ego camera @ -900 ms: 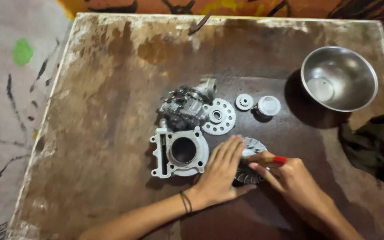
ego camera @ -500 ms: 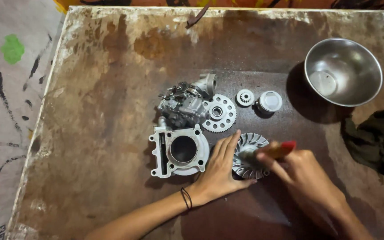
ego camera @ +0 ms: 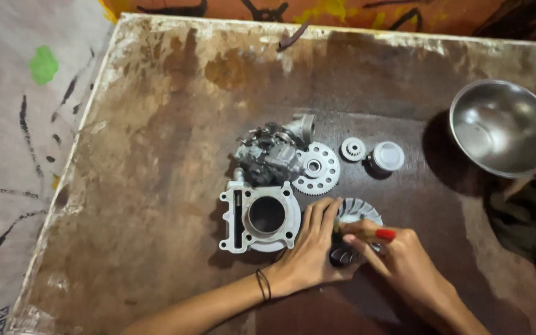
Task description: Cleaning motorcycle engine parts with a brush and cleaning fluid.
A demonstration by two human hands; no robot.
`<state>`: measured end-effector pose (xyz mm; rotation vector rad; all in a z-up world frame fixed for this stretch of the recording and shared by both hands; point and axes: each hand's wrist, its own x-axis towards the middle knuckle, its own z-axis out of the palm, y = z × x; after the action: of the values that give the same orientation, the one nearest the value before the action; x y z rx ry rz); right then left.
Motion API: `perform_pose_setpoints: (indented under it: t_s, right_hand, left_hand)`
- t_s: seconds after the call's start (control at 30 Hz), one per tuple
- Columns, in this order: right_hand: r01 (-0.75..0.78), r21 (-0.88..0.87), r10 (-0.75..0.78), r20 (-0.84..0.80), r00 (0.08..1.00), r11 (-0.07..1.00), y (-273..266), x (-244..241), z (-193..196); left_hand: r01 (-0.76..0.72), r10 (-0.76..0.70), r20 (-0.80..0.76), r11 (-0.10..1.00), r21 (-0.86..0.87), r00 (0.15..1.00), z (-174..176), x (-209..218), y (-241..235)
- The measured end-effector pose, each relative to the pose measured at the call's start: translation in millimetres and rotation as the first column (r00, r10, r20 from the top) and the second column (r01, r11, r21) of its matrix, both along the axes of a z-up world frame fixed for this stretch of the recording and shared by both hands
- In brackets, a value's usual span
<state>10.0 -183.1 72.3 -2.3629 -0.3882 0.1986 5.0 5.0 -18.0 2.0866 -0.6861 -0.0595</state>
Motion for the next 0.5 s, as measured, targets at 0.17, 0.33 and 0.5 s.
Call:
perform_pose_setpoints:
  t_s: [0.17, 0.33, 0.5]
  right_hand:
    - [-0.027, 0.162, 0.031, -0.024, 0.999, 0.986, -2.1, -2.8, -11.6]
    - [-0.163, 0.241, 0.162, 0.026, 0.986, 0.957, -2.8, 0.1, 5.3]
    - [-0.003, 0.018, 0.001, 0.153, 0.988, 1.0, 7.6, -9.5, 1.3]
  left_hand:
    - [0.004, -0.004, 0.0, 1.0, -0.013, 1.0, 8.3, 4.9, 13.1]
    - [0.051, -0.048, -0.048, 0.997, 0.055, 0.998, 8.3, 9.3, 21.8]
    - [0.038, -0.042, 0.072, 0.998, 0.049, 0.997, 6.1, 5.1, 25.0]
